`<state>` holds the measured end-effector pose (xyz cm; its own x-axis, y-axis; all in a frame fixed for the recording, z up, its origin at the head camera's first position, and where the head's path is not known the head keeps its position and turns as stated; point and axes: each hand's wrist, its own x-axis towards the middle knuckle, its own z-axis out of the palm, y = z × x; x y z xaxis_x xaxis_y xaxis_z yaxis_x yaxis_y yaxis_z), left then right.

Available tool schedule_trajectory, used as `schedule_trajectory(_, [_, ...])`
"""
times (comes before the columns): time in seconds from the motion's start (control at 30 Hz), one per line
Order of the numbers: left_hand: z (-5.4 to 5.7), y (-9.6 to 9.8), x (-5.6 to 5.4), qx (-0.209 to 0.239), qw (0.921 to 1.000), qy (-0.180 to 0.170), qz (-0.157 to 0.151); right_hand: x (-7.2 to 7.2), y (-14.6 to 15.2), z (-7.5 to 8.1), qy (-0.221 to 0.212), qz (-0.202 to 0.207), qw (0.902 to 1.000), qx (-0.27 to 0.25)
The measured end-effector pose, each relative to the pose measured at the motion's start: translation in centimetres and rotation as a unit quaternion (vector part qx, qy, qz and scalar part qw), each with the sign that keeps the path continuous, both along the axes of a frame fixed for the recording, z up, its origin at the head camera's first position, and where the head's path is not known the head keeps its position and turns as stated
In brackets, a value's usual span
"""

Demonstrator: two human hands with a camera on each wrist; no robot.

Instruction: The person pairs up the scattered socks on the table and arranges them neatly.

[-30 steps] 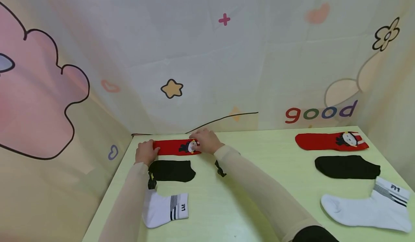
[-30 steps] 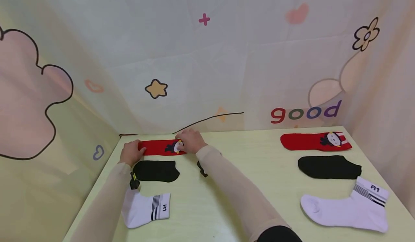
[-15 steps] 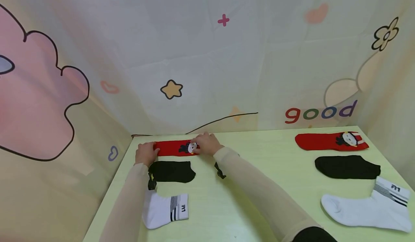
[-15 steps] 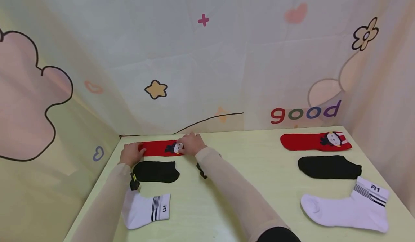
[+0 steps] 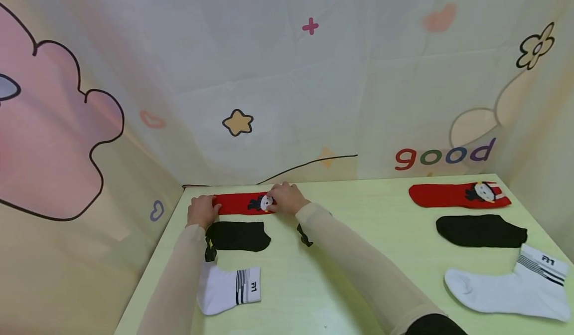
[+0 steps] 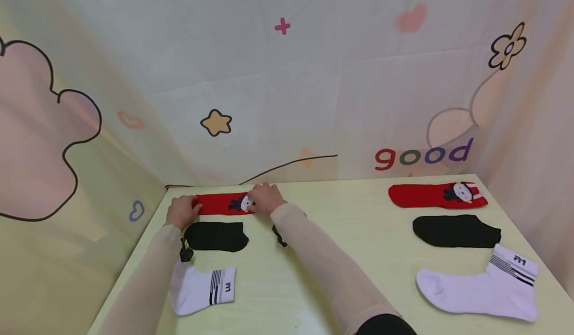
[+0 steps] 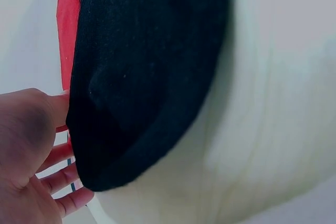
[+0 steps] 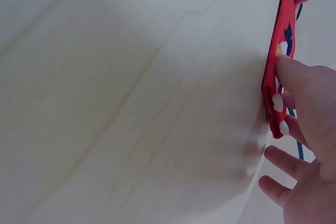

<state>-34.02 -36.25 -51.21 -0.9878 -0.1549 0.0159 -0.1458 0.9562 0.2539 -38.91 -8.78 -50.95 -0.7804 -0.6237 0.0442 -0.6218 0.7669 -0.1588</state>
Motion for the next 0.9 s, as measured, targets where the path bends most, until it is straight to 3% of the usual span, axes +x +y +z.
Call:
schedule_trajectory(0.63, [-0.2,-0.33,-0.15,-0.023,0.9995,0.019,-0.008,0.17,-0.08,0.37,-0.002,-0.006,1.0,0.003])
schedule_trajectory(0.9, [0.29,-0.11,0.23,-0.025,0.9996,0.013,-0.004,0.1,-0.21,0.11,0.011,-0.001,0.9998,0.017])
